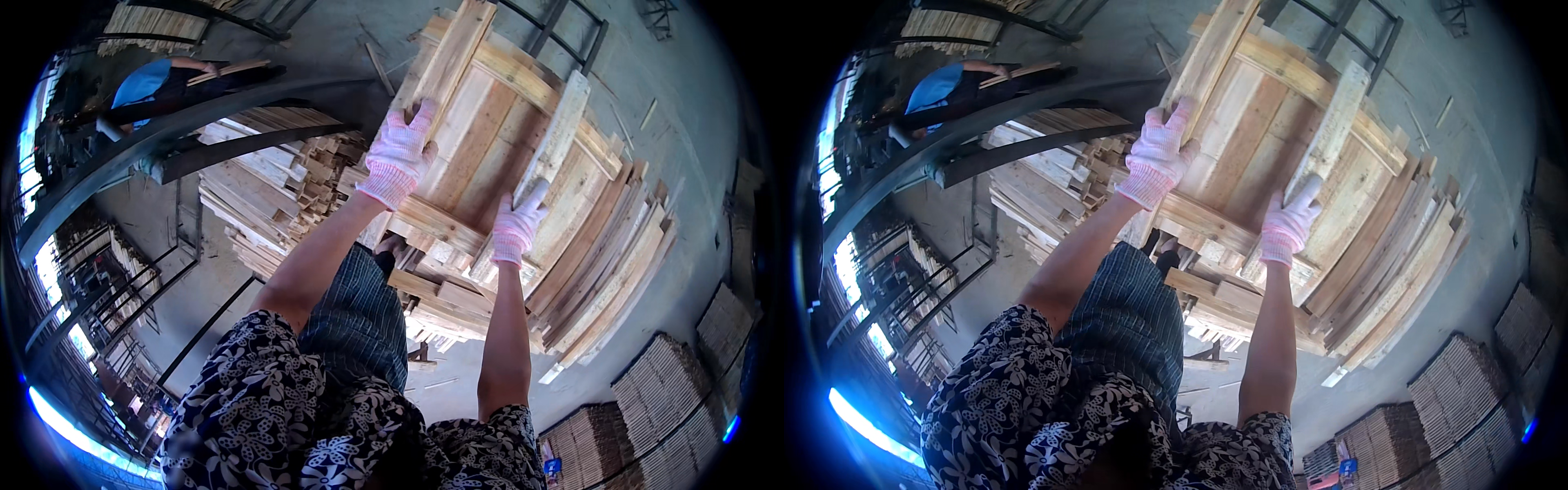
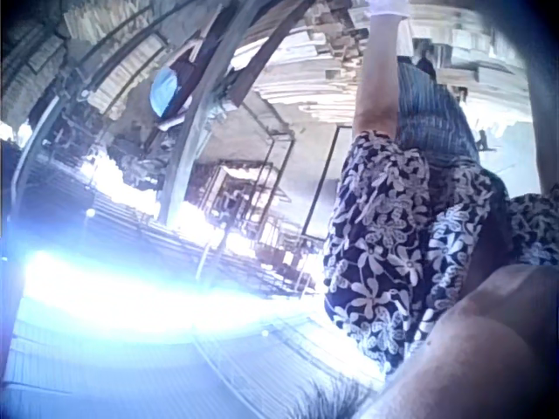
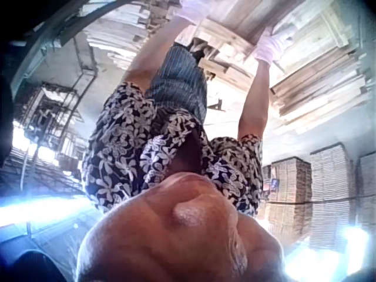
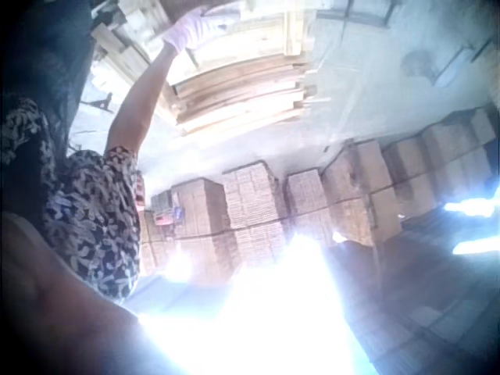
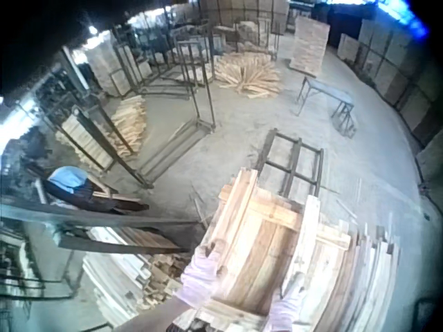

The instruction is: The person stacks wooden planks on a metal rack in a workshop. They pick up planks from a pile, align them, and place them onto the rack, occasionally adjusting the stack to ensure stability.

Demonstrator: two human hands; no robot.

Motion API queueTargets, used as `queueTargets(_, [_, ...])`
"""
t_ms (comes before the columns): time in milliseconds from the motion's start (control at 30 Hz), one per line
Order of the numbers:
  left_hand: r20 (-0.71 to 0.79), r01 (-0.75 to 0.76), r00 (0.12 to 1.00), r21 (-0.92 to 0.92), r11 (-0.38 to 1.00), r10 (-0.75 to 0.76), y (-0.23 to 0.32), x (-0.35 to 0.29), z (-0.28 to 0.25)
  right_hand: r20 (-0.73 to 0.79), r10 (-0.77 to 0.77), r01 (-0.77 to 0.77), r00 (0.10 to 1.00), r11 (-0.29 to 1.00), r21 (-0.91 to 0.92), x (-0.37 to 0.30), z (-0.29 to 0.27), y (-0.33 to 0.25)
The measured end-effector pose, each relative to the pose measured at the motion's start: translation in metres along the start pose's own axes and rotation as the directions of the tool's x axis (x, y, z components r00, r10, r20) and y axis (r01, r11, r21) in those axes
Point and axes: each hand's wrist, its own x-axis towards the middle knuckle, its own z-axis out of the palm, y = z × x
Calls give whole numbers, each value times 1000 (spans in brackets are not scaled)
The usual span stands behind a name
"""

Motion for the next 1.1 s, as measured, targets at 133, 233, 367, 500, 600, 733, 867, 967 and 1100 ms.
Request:
queueTargets(133, [51,46,997,119,992,-53,-22,27,-5,46,19,-21,999,999,37,-2,-10,-5])
queueTargets(233, [97,28,995,92,995,-37,-28,33,-5,19,-9,8,1000,998,59,-5,-6,-6])
queueTargets(367, [-175,37,977,-423,906,-121,-62,52,10,41,-81,71,996,976,206,-37,3,-51])
queueTargets(500, [-11,153,987,-284,947,-162,-54,60,22,-38,-318,311,947,885,348,-65,60,-107])
queueTargets(600, [-19,-63,998,56,996,64,-65,62,30,-38,-319,293,947,808,511,-84,83,-154])
queueTargets(733, [-66,-185,974,309,933,215,-46,47,22,-51,-385,368,921,823,433,-70,102,-131])
queueTargets(867, [-77,277,955,-111,954,-286,-54,66,33,-113,-605,615,788,783,97,-18,22,-44])
queueTargets(967, [-125,233,961,-112,966,-247,-53,59,27,-420,-248,120,873,944,-307,17,-50,91])
queueTargets(1100, [-131,196,969,-107,975,-209,-56,66,37,-507,49,-335,861,804,-491,23,-116,231])
